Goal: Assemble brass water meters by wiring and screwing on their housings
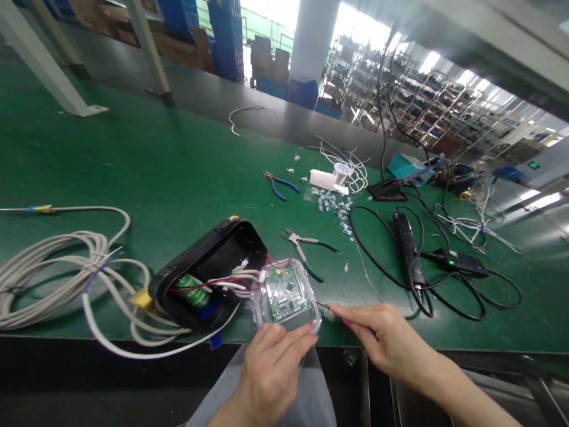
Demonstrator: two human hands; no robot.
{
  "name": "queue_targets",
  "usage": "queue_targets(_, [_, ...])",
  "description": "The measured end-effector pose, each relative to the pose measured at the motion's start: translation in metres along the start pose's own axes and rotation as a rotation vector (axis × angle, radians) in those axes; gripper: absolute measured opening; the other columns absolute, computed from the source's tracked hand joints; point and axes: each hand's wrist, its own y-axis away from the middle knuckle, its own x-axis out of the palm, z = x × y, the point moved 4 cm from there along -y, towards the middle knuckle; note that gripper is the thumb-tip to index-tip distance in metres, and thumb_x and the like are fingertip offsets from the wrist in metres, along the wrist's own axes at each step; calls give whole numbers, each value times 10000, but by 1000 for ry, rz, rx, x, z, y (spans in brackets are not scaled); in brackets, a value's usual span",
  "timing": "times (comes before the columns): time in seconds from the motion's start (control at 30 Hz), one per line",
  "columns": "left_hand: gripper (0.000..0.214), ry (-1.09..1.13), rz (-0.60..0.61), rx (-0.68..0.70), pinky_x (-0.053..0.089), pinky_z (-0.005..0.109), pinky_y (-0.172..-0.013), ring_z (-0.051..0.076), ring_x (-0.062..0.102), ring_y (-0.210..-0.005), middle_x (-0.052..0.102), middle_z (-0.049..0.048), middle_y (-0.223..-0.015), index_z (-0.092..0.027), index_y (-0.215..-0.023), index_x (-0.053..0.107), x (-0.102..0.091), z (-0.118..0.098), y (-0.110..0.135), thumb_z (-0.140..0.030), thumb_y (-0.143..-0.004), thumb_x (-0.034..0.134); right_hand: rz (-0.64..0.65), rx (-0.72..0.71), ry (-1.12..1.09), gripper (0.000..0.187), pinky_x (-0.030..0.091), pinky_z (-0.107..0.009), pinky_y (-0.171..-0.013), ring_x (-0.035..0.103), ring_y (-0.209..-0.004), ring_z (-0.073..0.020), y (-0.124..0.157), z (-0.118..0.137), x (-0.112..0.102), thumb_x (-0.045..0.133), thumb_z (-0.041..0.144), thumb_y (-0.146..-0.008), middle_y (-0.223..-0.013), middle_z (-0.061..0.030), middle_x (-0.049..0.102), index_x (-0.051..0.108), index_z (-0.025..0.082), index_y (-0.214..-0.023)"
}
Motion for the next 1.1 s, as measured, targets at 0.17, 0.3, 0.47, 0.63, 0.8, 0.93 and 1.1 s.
queue_targets(0.17, [300, 56, 64, 31, 404, 291, -619, 141, 528, -679, 713, 36, -1047, -156, -1027, 630, -5, 4, 3, 15, -834, 477, 44, 105, -330, 318, 487, -354, -917, 638, -1032, -204, 6, -22, 10, 509, 374, -890, -1125, -54, 670, 656, 225, -1129])
queue_targets(0.3, [328, 101, 161, 64, 403, 299, -628, 150, 538, -697, 707, 41, -1066, -169, -1056, 612, -8, 7, 7, 19, -832, 466, 24, 120, -360, 322, 457, -348, -935, 634, -1027, -204, 14, -32, 14, 515, 419, -886, -1122, -45, 676, 662, 259, -1123])
queue_targets(0.47, [335, 209, 237, 67, 418, 299, -645, 143, 569, -717, 710, 31, -1034, -186, -1048, 594, -17, 12, 8, 29, -820, 475, 81, 102, -396, 302, 437, -219, -638, 558, -634, -102, 21, -28, 16, 544, 422, -870, -678, 3, 665, 696, 262, -1077])
queue_targets(0.63, [274, 159, 280, 122, 456, 292, -687, 143, 599, -766, 701, 41, -942, -174, -1084, 581, -25, 14, 6, -43, -852, 513, 97, 138, -608, 367, 208, -194, -470, 252, -514, -56, 24, -28, 26, 564, 465, -850, -526, 59, 304, 690, 224, -1097])
queue_targets(0.8, [214, -168, 176, 193, 493, 351, -778, 182, 595, -837, 675, 80, -923, -122, -1087, 605, -26, 8, 13, -135, -888, 525, 46, 161, -673, 378, 232, -203, -491, 289, -543, -63, 28, -28, 41, 559, 467, -853, -573, 42, 349, 683, 220, -1111])
queue_targets(0.93, [281, -191, 170, 254, 502, 374, -907, 212, 576, -1054, 666, 109, -1041, -86, -1137, 587, -30, 5, 25, -71, -920, 410, 5, 112, -585, 370, 305, -200, -488, 362, -524, -74, 26, -18, 46, 547, 486, -849, -557, 29, 479, 683, 259, -1108])
queue_targets(1.1, [267, -152, 200, 302, 514, 351, -940, 208, 566, -1121, 674, 113, -1073, -58, -1123, 596, -38, 7, 34, -41, -889, 468, 15, 67, -508, 295, 477, -316, -812, 631, -821, -160, 21, -3, 46, 529, 438, -871, -1005, -31, 712, 688, 309, -1083])
